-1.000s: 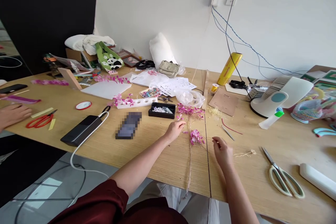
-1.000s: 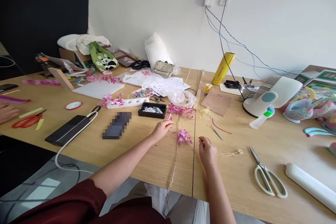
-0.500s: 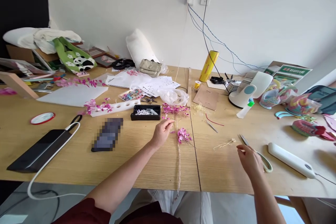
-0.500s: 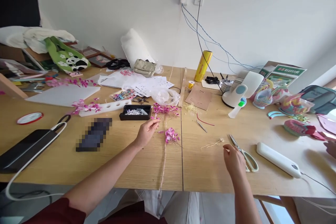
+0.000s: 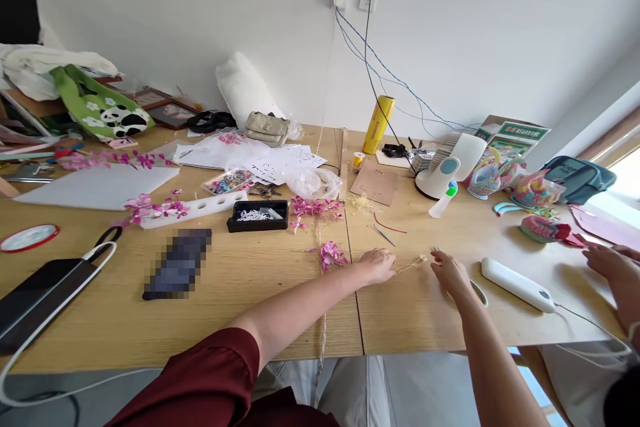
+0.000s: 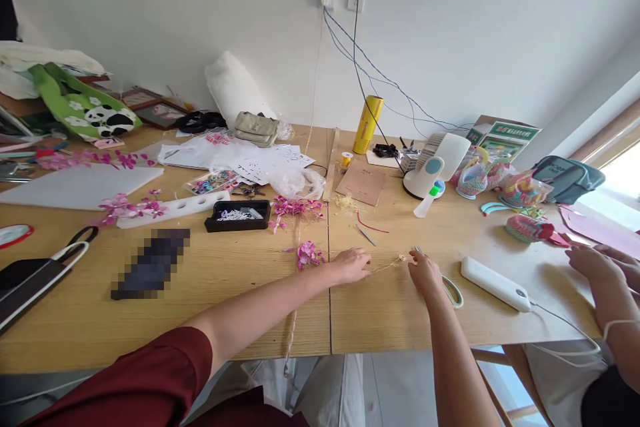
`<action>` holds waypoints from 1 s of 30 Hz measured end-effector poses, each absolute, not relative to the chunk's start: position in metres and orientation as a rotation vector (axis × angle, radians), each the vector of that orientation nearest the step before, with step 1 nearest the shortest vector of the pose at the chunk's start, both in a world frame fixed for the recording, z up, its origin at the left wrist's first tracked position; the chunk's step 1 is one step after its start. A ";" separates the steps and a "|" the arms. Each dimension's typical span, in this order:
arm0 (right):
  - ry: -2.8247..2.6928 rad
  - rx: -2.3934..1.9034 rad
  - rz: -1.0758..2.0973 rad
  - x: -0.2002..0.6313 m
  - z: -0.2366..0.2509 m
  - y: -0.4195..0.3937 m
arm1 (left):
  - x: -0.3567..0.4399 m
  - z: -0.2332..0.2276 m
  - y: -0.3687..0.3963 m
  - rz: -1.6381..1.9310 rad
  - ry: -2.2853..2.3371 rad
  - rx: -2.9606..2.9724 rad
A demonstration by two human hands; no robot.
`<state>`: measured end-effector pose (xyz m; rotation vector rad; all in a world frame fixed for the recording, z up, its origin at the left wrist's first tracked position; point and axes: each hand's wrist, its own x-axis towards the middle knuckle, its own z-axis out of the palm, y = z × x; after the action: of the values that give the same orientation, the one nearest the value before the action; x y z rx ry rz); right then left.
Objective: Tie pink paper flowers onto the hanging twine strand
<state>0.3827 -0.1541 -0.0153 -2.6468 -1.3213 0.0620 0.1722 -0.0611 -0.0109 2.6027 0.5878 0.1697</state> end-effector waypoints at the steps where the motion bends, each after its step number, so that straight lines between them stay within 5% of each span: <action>1: -1.345 -2.647 0.074 0.383 -0.016 -0.151 | 0.177 -0.013 -0.062 0.140 0.595 2.600; 30: -1.679 -2.528 0.087 0.397 -0.032 -0.142 | 0.137 0.010 -0.053 0.083 0.740 2.651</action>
<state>0.3973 -0.1415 -0.0316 -2.5278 -1.6786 0.0868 0.1371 -0.0529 0.0103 2.6515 0.7403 0.0828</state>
